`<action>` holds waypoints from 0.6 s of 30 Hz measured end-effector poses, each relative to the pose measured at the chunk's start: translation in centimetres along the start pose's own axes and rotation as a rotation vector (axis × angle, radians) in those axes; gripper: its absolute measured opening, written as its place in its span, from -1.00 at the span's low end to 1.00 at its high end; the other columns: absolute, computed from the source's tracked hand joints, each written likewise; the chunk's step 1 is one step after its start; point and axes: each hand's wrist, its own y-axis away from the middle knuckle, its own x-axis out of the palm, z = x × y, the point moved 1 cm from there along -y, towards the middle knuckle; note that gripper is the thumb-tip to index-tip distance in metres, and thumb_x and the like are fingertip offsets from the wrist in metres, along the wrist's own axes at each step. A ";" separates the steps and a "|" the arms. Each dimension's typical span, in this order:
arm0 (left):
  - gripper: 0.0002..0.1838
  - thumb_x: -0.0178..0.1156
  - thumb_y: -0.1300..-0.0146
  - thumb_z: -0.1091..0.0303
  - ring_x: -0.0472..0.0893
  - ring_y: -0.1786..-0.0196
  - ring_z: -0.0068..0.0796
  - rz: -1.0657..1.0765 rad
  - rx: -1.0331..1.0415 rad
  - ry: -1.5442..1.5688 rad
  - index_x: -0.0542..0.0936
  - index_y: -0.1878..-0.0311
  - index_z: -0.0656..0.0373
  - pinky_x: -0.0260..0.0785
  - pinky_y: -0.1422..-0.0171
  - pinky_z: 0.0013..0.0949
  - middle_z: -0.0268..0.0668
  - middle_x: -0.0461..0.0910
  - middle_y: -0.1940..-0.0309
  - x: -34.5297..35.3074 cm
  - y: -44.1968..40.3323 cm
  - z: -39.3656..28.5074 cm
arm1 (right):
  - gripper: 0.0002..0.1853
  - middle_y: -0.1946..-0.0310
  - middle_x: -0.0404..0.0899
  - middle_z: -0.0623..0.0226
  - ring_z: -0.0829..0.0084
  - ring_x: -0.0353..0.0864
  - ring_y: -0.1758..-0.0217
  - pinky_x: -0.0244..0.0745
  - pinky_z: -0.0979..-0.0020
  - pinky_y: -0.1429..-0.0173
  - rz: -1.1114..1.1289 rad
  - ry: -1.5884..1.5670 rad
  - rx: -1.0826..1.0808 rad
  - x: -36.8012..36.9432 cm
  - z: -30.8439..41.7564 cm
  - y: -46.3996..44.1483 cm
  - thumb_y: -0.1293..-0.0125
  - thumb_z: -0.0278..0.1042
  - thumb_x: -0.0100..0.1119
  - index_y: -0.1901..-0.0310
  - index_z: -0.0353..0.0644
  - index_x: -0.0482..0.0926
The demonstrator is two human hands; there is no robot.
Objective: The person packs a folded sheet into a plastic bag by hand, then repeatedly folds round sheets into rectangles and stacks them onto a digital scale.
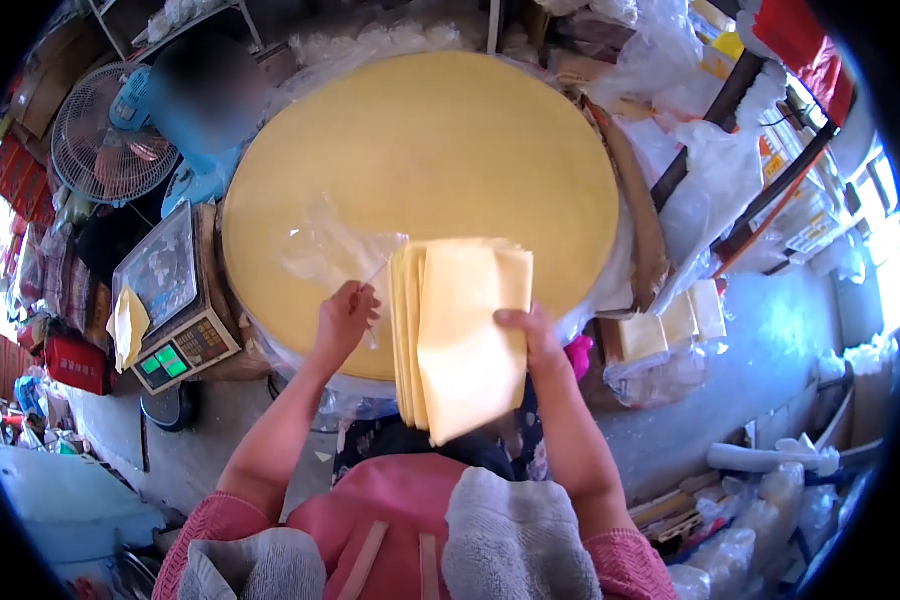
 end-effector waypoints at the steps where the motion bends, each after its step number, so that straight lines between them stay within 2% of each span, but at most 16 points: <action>1: -0.84 0.08 -0.31 0.37 0.63 0.55 -0.26 0.016 -0.006 -0.043 0.49 0.26 0.28 0.44 0.47 -0.29 -0.09 0.56 0.61 0.3 0.3 0.8 | -0.36 0.15 0.61 0.13 0.32 0.64 0.15 0.57 0.35 0.04 0.022 0.049 -0.006 0.1 -0.4 0.0 0.09 -0.40 0.29 -0.11 -0.42 0.39; 3: -0.82 0.09 -0.30 0.38 0.63 0.56 -0.36 0.051 -0.012 -0.131 0.51 0.32 0.31 0.44 0.47 -0.36 -0.12 0.56 0.61 1.0 0.4 2.1 | -0.34 0.14 0.60 0.15 0.34 0.64 0.15 0.55 0.37 0.03 0.065 0.145 -0.022 0.4 -1.0 -0.4 0.11 -0.40 0.31 -0.12 -0.42 0.39; 4: -0.79 0.08 -0.31 0.37 0.60 0.59 -0.40 0.019 -0.003 0.018 0.52 0.37 0.33 0.42 0.50 -0.35 -0.16 0.55 0.65 1.1 0.9 0.8 | -0.35 0.13 0.61 0.17 0.37 0.64 0.15 0.54 0.38 0.02 0.077 0.193 0.030 0.8 -1.0 -0.6 0.10 -0.42 0.33 -0.12 -0.40 0.40; 7: -0.83 0.14 -0.29 0.36 0.57 0.51 -0.57 -0.043 -0.274 -0.024 0.57 0.25 0.31 0.43 0.46 -0.41 -0.29 0.57 0.56 0.4 0.1 0.7 | -0.45 0.15 0.61 0.17 0.36 0.63 0.16 0.54 0.37 0.05 -0.120 0.382 0.124 1.6 -1.9 -1.9 0.03 -0.46 0.30 -0.08 -0.37 0.45; 8: -0.85 0.14 -0.25 0.40 0.61 0.49 -0.43 0.008 -0.331 -0.025 0.58 0.21 0.29 0.47 0.38 -0.29 -0.26 0.58 0.56 -0.1 0.8 0.0 | -0.47 0.16 0.61 0.17 0.37 0.63 0.17 0.54 0.37 0.06 -0.124 0.381 0.104 1.3 -2.4 -2.3 0.02 -0.47 0.29 -0.06 -0.38 0.46; 11: -0.86 0.12 -0.21 0.44 0.63 0.40 -0.29 -0.196 0.321 -0.726 0.60 0.21 0.24 0.49 0.33 -0.21 -0.24 0.62 0.42 -0.1 1.9 -3.3 | -0.52 0.19 0.61 0.17 0.38 0.63 0.21 0.53 0.38 0.10 -0.138 0.386 0.044 1.1 -3.1 -3.3 0.02 -0.49 0.27 -0.01 -0.38 0.48; 12: -0.78 0.12 -0.21 0.40 0.62 0.20 -0.24 -0.218 0.410 -0.800 0.55 0.09 0.18 0.49 0.22 -0.18 -0.22 0.60 0.16 0.2 1.9 -3.6 | -0.53 0.20 0.61 0.17 0.38 0.62 0.22 0.53 0.38 0.11 -0.148 0.390 0.033 1.2 -3.2 -3.3 0.03 -0.51 0.28 0.00 -0.38 0.48; 15: -0.72 0.13 -0.21 0.42 0.58 0.09 -0.18 -0.378 0.716 -0.821 0.54 0.02 0.28 0.45 -0.02 -0.14 -0.13 0.59 0.13 0.9 0.6 -4.1 | -0.54 0.23 0.60 0.18 0.40 0.62 0.24 0.52 0.40 0.14 -0.195 0.418 -0.003 2.0 -3.1 -3.0 0.06 -0.54 0.29 0.03 -0.38 0.49; 16: -0.66 0.10 -0.24 0.39 0.55 -0.01 -0.13 -0.366 0.673 -0.840 0.49 -0.06 0.31 0.36 -0.16 -0.10 -0.08 0.58 0.12 1.3 0.4 -3.6 | -0.53 0.23 0.60 0.19 0.40 0.62 0.25 0.51 0.40 0.15 -0.215 0.428 -0.011 2.3 -3.1 -2.8 0.07 -0.54 0.29 0.03 -0.39 0.48; 18: -0.66 0.07 -0.27 0.39 0.54 -0.05 -0.11 -0.313 0.434 -0.691 0.49 -0.08 0.30 0.34 -0.18 -0.09 -0.07 0.58 0.08 1.5 -0.1 -3.1 | -0.53 0.24 0.60 0.19 0.40 0.62 0.26 0.51 0.41 0.15 -0.202 0.430 -0.062 3.1 -3.0 -2.5 0.08 -0.56 0.30 0.03 -0.40 0.48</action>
